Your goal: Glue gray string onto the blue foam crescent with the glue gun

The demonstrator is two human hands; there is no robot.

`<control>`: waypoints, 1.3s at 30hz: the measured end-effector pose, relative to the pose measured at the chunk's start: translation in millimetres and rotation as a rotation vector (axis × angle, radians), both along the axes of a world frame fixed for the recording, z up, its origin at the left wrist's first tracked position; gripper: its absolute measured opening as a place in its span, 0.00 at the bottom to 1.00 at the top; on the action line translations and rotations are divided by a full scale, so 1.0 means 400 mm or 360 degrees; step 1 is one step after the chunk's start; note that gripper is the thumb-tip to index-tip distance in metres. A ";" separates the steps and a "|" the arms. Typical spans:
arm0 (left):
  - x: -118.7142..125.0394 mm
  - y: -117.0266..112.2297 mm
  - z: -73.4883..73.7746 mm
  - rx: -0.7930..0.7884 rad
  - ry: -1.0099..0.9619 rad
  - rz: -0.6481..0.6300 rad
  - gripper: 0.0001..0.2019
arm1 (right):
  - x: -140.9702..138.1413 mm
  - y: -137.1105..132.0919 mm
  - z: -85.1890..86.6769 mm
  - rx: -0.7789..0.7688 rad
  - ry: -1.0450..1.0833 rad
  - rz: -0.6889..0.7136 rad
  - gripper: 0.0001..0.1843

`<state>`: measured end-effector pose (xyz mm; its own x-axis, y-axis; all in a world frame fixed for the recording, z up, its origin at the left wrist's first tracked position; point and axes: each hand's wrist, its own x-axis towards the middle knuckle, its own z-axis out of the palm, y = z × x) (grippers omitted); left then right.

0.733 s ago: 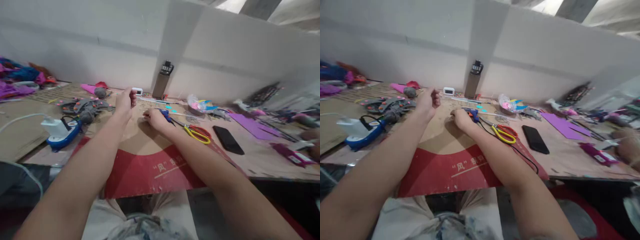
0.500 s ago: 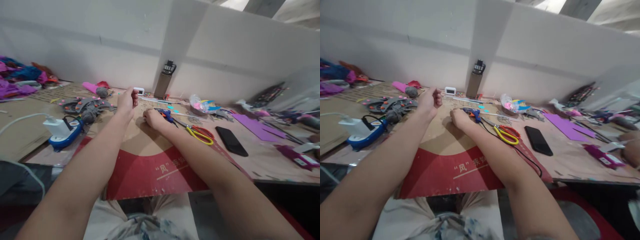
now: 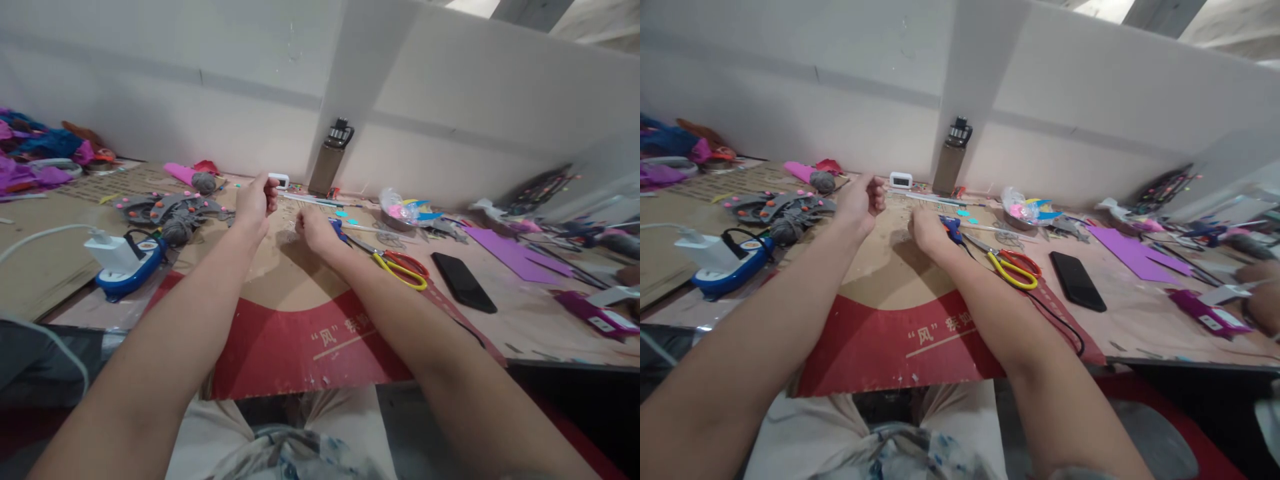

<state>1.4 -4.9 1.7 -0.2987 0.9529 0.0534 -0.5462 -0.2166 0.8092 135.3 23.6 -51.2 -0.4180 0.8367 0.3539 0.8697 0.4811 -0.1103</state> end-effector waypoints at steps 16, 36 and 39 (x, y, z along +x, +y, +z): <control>0.005 -0.002 0.002 0.0009 0.0024 -0.0006 0.12 | 0.014 -0.005 -0.002 -0.0031 -0.0199 0.0097 0.13; 0.013 -0.007 0.002 -0.0008 -0.0001 -0.0031 0.12 | -0.050 0.050 -0.045 0.0108 -0.0565 -0.0003 0.11; 0.015 -0.007 0.002 0.0003 0.0020 -0.0025 0.12 | -0.038 0.035 -0.031 0.0166 -0.0499 -0.0043 0.14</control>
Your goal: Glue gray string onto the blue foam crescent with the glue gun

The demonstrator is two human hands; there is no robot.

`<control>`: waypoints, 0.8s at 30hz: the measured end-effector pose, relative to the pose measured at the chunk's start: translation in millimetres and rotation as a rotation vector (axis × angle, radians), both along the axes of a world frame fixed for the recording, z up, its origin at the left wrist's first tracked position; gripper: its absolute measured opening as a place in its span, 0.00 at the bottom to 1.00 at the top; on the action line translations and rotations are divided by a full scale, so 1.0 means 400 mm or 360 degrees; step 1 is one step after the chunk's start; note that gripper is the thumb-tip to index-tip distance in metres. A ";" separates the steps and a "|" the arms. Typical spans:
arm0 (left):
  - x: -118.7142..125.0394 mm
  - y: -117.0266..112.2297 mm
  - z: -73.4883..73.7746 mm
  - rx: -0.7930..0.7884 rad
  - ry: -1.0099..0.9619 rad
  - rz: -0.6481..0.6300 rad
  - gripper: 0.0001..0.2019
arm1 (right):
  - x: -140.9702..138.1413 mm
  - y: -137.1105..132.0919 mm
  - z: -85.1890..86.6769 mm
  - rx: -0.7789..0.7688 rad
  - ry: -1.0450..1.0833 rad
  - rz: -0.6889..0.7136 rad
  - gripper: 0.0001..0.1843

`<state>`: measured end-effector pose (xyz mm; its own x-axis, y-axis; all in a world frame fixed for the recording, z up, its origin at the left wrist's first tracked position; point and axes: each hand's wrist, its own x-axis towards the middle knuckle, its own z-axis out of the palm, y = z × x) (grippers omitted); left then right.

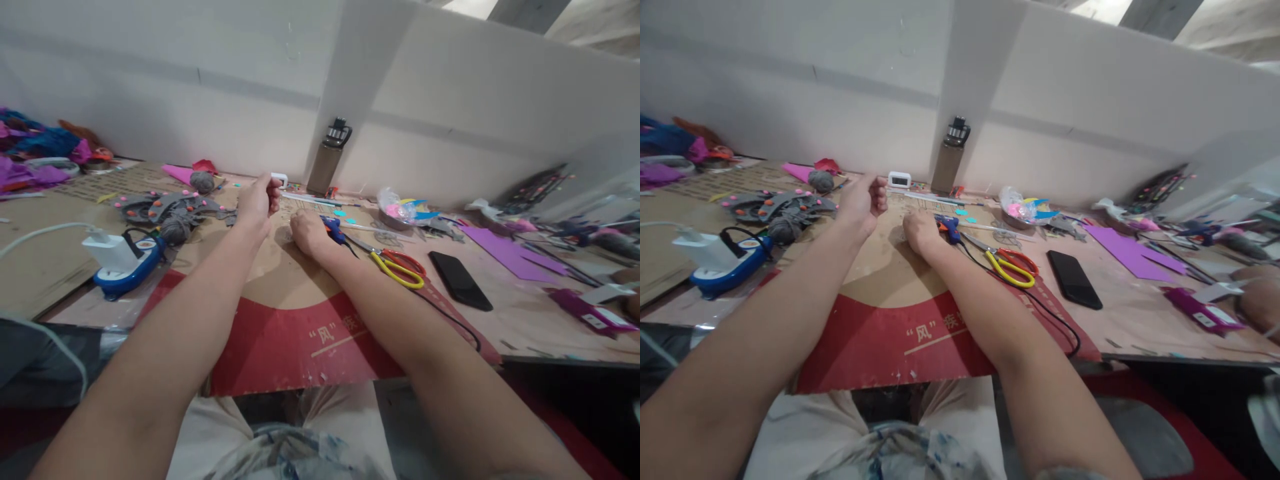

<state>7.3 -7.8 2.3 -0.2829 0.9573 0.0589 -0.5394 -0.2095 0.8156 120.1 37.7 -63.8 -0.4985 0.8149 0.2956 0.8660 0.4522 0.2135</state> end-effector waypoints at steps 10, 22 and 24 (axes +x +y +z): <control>-0.005 0.005 -0.001 0.0025 -0.0009 0.0003 0.12 | 0.045 -0.043 0.043 -0.0204 0.0340 0.0059 0.15; -0.003 -0.001 0.002 0.0006 -0.0023 0.0016 0.11 | 0.033 -0.043 0.020 -0.0267 0.0116 0.0140 0.13; -0.001 0.000 0.001 0.0017 -0.0008 0.0021 0.11 | 0.027 -0.036 0.021 -0.0260 0.0080 0.0165 0.13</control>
